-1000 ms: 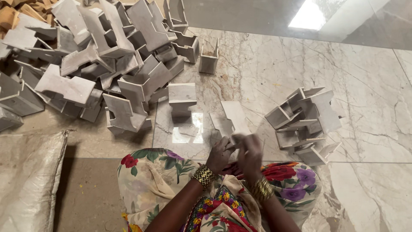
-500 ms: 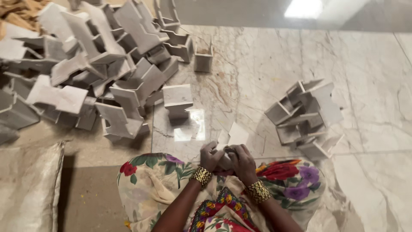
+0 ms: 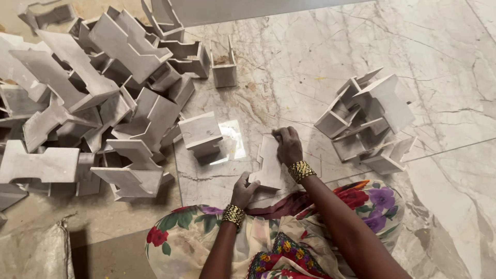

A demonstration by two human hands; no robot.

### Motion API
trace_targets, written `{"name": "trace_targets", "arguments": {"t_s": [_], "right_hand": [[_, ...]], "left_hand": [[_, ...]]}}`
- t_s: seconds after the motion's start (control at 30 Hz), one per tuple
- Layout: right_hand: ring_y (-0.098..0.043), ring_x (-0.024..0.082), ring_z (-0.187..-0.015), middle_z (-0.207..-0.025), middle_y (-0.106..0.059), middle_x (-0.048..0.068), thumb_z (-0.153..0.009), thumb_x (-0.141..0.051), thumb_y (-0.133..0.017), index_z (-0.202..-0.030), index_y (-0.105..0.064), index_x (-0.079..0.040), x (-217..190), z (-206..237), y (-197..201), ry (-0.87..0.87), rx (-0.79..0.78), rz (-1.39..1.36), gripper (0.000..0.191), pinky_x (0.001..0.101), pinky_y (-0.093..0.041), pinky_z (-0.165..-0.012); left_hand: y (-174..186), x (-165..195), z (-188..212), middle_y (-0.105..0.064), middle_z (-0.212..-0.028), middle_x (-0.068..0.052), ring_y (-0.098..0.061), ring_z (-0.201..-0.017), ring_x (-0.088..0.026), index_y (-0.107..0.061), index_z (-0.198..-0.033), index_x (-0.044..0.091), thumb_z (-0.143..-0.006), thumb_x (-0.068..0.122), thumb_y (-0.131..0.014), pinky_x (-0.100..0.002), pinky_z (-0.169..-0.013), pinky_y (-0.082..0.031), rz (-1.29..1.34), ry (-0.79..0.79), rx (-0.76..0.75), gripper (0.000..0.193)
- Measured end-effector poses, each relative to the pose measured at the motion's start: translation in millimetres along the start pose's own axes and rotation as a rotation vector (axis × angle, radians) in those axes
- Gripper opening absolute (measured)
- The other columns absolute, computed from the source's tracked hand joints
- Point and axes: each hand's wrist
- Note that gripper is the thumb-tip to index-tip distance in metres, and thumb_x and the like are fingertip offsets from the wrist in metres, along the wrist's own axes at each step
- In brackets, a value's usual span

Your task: The person sits on the floor among piles of small carved white pieces and sands each piece by hand with a small abrasive block, rubbing its surfaces and setting finished pieces aside while picking up new ones from the pile.

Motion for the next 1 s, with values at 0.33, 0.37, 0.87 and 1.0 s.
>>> {"name": "trace_targets", "arguments": {"t_s": [0.33, 0.37, 0.87, 1.0], "right_hand": [[-0.065, 0.023, -0.091, -0.099, -0.063, 0.011, -0.094, -0.004, -0.060, -0.105, -0.067, -0.006, -23.5, 110.0, 2.6, 0.228, -0.247, 0.089, 0.013, 0.0286, -0.063, -0.072], [-0.064, 0.023, -0.087, -0.096, -0.063, 0.012, -0.096, -0.009, -0.064, -0.104, -0.068, -0.006, -19.8, 100.9, -1.0, 0.204, -0.253, 0.088, 0.010, 0.0289, -0.062, -0.067], [-0.062, 0.029, -0.093, -0.096, -0.058, 0.012, -0.092, -0.010, -0.065, -0.098, -0.065, -0.006, -19.7, 48.5, 8.0, 0.075, -0.211, -0.026, 0.008, 0.0399, -0.057, -0.075], [-0.063, 0.030, -0.098, -0.098, -0.059, 0.012, -0.079, -0.006, -0.067, -0.102, -0.067, -0.006, -6.6, 110.1, 41.1, 0.149, -0.252, -0.033, 0.022, 0.0418, -0.058, -0.078]], "left_hand": [[3.5, -25.6, -15.0, -0.070, -0.095, -0.002, -0.062, -0.086, -0.009, -0.063, -0.112, 0.003, -0.093, 0.019, -0.069, -0.025, -0.079, -0.052, 0.385, 0.099, -0.135, 0.025], [3.5, -25.6, -16.2, -0.069, -0.095, -0.003, -0.060, -0.085, -0.009, -0.064, -0.112, 0.002, -0.094, 0.019, -0.069, -0.026, -0.078, -0.051, 0.357, 0.105, -0.139, 0.026], [-4.9, -5.7, -9.1, -0.072, -0.101, -0.010, -0.066, -0.092, -0.016, -0.061, -0.119, 0.002, -0.095, 0.026, -0.068, -0.031, -0.084, -0.053, 0.090, 0.018, -0.063, 0.036], [-14.4, 9.1, -0.9, -0.070, -0.097, -0.017, -0.062, -0.084, -0.023, -0.062, -0.121, 0.001, -0.095, 0.028, -0.069, -0.033, -0.074, -0.052, 0.150, 0.026, -0.093, 0.038]]}}
Point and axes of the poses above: each hand's wrist, its own z-axis away from the middle knuckle, its own y-axis out of the back of the hand, x = y × z
